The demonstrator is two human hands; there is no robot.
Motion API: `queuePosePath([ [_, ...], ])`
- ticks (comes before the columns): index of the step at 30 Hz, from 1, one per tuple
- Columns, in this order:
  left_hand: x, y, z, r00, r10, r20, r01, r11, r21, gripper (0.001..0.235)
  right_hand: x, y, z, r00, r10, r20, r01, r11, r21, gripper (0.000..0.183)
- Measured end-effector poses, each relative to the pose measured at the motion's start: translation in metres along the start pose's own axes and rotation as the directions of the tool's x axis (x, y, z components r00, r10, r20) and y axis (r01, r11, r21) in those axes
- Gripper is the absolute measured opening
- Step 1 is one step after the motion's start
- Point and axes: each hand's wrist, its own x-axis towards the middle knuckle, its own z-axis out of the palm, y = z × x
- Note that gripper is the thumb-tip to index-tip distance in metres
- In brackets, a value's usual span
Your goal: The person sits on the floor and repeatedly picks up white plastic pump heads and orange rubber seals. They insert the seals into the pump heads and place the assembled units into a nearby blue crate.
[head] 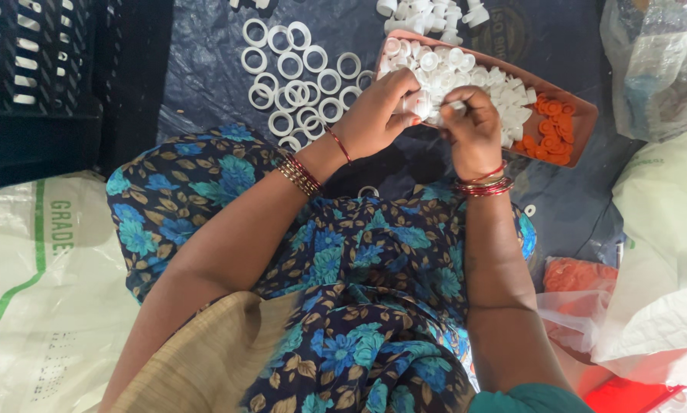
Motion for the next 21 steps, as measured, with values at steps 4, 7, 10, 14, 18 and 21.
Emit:
queuePosePath([
  [4, -0.001, -0.001, 0.001, 0.999, 0.043, -0.013, -0.044, 0.999, -0.009, 0.039, -0.006, 0.007, 0.003, 0.991, -0.132, 0.016, 0.130, 0.939, -0.317, 0.014],
  [7, 0.000, -0.002, -0.001, 0.999, 0.051, -0.004, -0.051, 0.999, -0.012, 0.039, -0.005, 0.006, 0.006, 0.984, -0.174, 0.040, 0.172, 0.871, -0.461, 0.012],
  [10, 0.000, -0.003, -0.001, 0.999, 0.036, 0.028, -0.035, 0.998, -0.044, 0.039, -0.007, 0.004, 0.008, 0.983, -0.180, 0.020, 0.171, 0.883, -0.437, 0.013],
  [14, 0.001, -0.002, -0.003, 0.997, -0.025, 0.070, 0.031, 0.996, -0.086, 0.039, -0.009, 0.002, 0.012, 0.928, -0.352, 0.123, 0.367, 0.807, -0.462, 0.019],
  [18, 0.002, 0.000, -0.006, 0.997, 0.012, 0.074, -0.003, 0.992, -0.126, 0.040, -0.009, -0.002, 0.014, 0.893, -0.422, 0.159, 0.443, 0.756, -0.483, 0.021],
  [21, 0.002, 0.000, -0.006, 0.997, 0.024, 0.076, -0.012, 0.987, -0.160, 0.041, -0.009, -0.005, 0.014, 0.881, -0.441, 0.173, 0.465, 0.736, -0.492, 0.021],
])
